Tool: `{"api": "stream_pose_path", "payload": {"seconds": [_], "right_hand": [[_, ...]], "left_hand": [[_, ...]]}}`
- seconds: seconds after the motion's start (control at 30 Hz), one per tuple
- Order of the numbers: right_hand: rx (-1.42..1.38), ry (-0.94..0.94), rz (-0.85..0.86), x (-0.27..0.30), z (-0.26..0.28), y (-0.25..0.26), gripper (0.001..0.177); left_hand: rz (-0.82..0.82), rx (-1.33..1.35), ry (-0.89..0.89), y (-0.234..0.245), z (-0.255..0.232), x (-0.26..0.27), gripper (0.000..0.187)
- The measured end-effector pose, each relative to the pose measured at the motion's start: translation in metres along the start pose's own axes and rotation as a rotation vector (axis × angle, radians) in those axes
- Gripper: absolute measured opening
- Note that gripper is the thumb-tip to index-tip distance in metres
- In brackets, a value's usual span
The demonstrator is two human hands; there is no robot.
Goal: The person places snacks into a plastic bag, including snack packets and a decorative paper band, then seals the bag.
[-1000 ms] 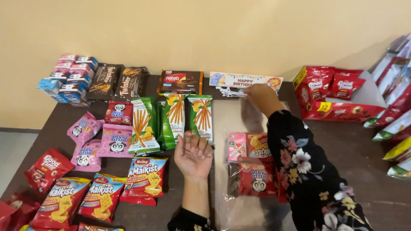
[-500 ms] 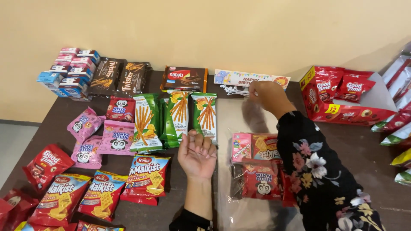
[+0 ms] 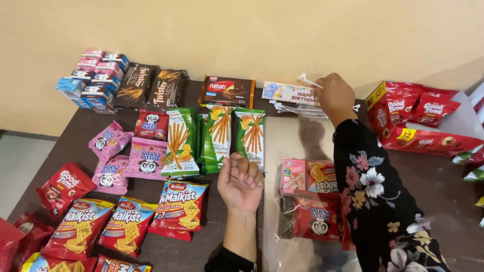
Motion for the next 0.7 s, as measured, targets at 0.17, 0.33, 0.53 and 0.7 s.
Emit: {"api": "stream_pose_path", "payload": {"seconds": [0.17,0.33,0.53,0.7], "right_hand": [[0.047,0.005,-0.007,-0.002,0.001,-0.002,0.012],[-0.013,-0.028,-0.001,0.005,0.011,0.014,0.01],[-0.048,-0.069,-0.037,0.005,0.014,0.021,0.01],[-0.06,-0.071,-0.076,0.005,0.02,0.029,0.011]], "left_hand": [[0.006,0.007,0.001,0.003,0.0,-0.002,0.032],[0.005,0.007,0.0,0.003,0.001,-0.002,0.032],[-0.009,0.012,-0.014,0.003,0.001,-0.002,0.032],[0.001,0.025,0.005,0.005,0.001,-0.005,0.032]]}}
Point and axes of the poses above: each hand's wrist, its own x-axis away from the middle knuckle, its own y-axis out of the back of the hand, z = x × y, the point moved 4 cm from there along -x, towards the middle knuckle, and after that the axes turned 10 degrees about -z, right-handed, at the moved point
